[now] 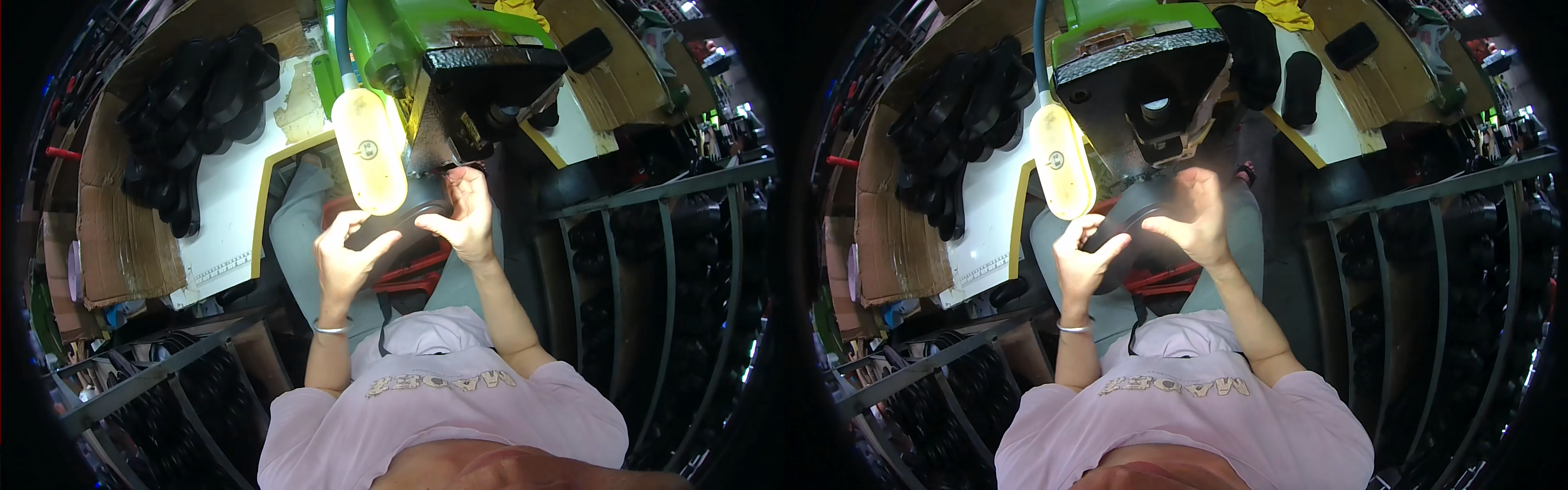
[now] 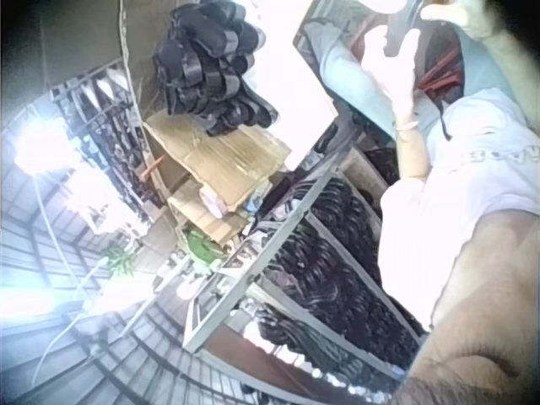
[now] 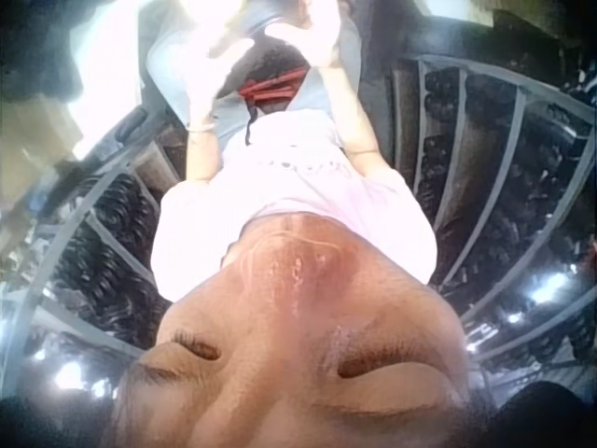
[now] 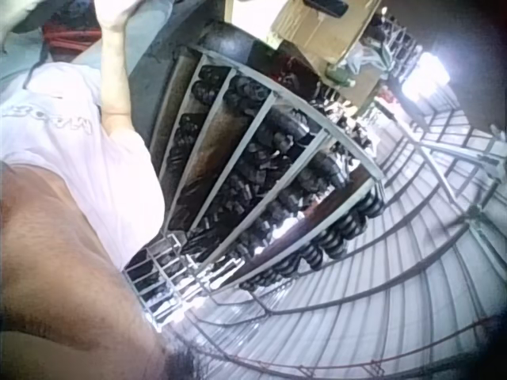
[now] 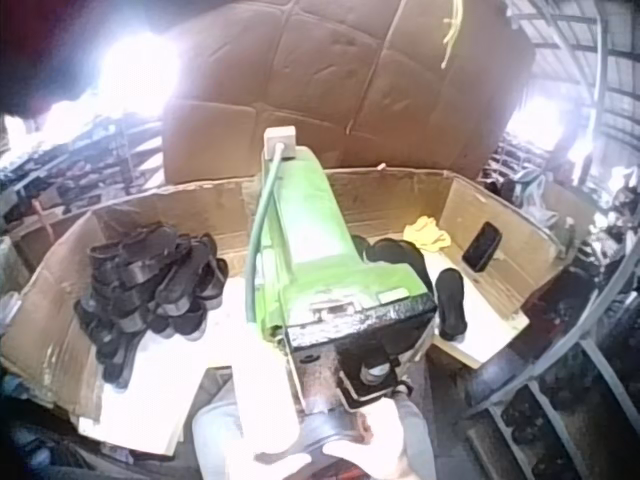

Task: The person uses a green grinding machine to smooth the soles of black shoes. They pick up a shoe, press the sole against the rotating wheel, and rotate the shoe to treat different areas. The person repeats this process for multiple shoes, placing each finished shoe on a nearby surface.

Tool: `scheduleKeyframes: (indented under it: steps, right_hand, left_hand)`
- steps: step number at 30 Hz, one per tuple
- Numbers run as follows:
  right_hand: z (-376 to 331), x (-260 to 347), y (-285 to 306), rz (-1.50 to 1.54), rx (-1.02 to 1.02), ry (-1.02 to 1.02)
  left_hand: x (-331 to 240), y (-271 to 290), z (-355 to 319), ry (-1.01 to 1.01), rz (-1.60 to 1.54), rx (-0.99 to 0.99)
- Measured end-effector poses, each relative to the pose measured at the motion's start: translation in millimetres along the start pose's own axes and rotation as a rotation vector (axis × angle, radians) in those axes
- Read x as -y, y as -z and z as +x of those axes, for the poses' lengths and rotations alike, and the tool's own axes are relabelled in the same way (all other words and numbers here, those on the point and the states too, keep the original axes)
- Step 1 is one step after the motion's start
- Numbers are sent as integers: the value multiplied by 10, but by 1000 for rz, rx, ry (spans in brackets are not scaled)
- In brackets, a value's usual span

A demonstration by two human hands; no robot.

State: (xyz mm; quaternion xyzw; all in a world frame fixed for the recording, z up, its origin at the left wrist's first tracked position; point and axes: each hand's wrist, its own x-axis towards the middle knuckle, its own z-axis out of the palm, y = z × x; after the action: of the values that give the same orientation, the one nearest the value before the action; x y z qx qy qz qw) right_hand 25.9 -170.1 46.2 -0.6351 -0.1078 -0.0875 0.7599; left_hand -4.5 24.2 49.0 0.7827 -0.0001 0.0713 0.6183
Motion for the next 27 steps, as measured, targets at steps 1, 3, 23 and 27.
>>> scheduleKeyframes:
  steps: [1,3,23,27]
  right_hand:
    - [-20,-39,-25,24,-4,-9]
    - [-75,-112,-77,71,-16,-29]
    - [-187,1198,986,-461,-146,177]
    - [173,1218,1608,-577,-401,661]
  left_hand:
    - [96,-61,-89,10,-36,-40]
    - [177,-219,-273,17,-146,-158]
    - [38,-414,-369,-45,-334,-83]
    - [-87,-623,-989,63,-331,212]
